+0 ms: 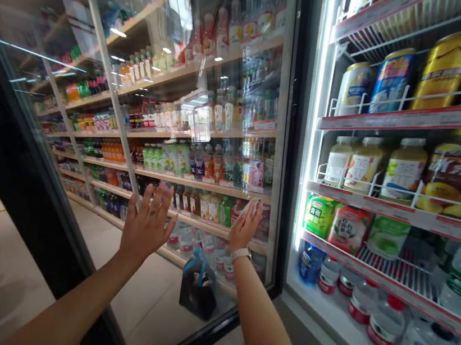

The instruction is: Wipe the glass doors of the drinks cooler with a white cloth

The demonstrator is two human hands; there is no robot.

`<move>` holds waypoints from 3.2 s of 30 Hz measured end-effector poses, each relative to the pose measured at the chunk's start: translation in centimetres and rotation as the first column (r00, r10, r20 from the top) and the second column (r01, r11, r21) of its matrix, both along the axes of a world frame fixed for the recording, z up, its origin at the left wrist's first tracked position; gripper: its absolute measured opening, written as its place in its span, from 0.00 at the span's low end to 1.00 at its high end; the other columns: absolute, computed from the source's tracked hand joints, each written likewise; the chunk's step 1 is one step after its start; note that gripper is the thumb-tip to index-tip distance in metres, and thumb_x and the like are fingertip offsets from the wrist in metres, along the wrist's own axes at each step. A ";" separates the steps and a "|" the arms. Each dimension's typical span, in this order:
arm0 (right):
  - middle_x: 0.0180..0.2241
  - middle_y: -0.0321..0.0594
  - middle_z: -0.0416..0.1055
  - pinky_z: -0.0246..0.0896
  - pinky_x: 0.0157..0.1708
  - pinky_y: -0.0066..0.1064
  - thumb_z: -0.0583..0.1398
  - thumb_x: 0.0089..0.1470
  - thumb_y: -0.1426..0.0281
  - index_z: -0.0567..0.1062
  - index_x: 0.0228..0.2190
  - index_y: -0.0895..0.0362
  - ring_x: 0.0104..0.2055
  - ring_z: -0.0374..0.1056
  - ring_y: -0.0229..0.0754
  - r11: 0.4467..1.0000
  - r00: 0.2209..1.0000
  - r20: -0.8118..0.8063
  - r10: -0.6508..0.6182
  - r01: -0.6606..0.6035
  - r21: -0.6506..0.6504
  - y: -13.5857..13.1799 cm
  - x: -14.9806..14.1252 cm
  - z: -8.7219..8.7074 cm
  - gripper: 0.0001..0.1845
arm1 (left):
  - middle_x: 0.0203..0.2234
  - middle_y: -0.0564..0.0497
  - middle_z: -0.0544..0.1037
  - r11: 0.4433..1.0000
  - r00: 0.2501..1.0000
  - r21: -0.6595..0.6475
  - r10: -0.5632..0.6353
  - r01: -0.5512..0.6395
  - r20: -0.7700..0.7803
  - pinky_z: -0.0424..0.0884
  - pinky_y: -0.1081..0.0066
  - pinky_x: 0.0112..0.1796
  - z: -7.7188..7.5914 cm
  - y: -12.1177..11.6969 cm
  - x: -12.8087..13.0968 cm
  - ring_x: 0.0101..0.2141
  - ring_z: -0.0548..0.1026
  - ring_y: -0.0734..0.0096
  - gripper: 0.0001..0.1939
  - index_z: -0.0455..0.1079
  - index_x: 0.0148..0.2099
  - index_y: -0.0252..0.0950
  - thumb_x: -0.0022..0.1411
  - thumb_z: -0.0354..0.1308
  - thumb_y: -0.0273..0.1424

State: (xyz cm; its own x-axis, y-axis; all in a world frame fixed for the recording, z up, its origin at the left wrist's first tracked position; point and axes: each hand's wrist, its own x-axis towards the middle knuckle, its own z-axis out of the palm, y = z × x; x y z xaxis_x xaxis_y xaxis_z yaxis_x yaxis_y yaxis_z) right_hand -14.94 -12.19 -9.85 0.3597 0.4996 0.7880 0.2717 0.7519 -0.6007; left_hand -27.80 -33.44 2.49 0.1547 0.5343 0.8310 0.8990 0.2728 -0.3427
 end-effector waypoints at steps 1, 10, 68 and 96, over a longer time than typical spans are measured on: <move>0.68 0.56 0.48 0.44 0.66 0.58 0.40 0.68 0.62 0.57 0.65 0.61 0.71 0.42 0.51 1.000 1.000 -0.018 -0.004 0.004 -0.022 0.1 0.1 -0.8 0.30 | 0.69 0.42 0.48 1.000 1.000 0.003 0.001 -0.001 -0.004 0.34 0.49 0.67 0.0 0.0 0.0 0.69 0.43 0.55 0.39 0.34 0.73 0.37 0.68 0.51 0.37; 0.67 0.56 0.48 0.45 0.65 0.61 0.40 0.68 0.65 0.52 0.67 0.58 0.70 0.44 0.50 0.983 0.975 -0.184 -0.127 0.099 -0.156 1.0 0.0 -4.6 0.29 | 0.69 0.42 0.49 1.000 1.000 0.014 0.020 -0.020 -0.020 0.35 0.49 0.67 0.0 0.0 0.4 0.68 0.45 0.54 0.38 0.34 0.73 0.38 0.69 0.50 0.37; 0.69 0.49 0.47 0.48 0.64 0.59 0.44 0.68 0.66 0.51 0.67 0.51 0.71 0.41 0.53 0.989 0.987 0.115 0.115 -0.124 0.074 -9.6 -5.9 2.6 0.29 | 0.68 0.41 0.50 0.998 0.997 0.056 0.022 -0.018 -0.073 0.35 0.50 0.67 0.0 0.3 0.0 0.69 0.42 0.56 0.39 0.37 0.72 0.36 0.68 0.52 0.36; 0.68 0.43 0.51 0.40 0.67 0.54 0.47 0.66 0.69 0.59 0.64 0.49 0.73 0.35 0.48 0.953 0.940 0.324 0.111 -0.193 0.234 -10.2 -6.0 8.0 0.27 | 0.69 0.42 0.49 0.999 1.000 0.023 -0.030 0.030 0.001 0.37 0.46 0.66 -0.2 0.4 -0.6 0.69 0.44 0.54 0.36 0.36 0.72 0.39 0.69 0.49 0.35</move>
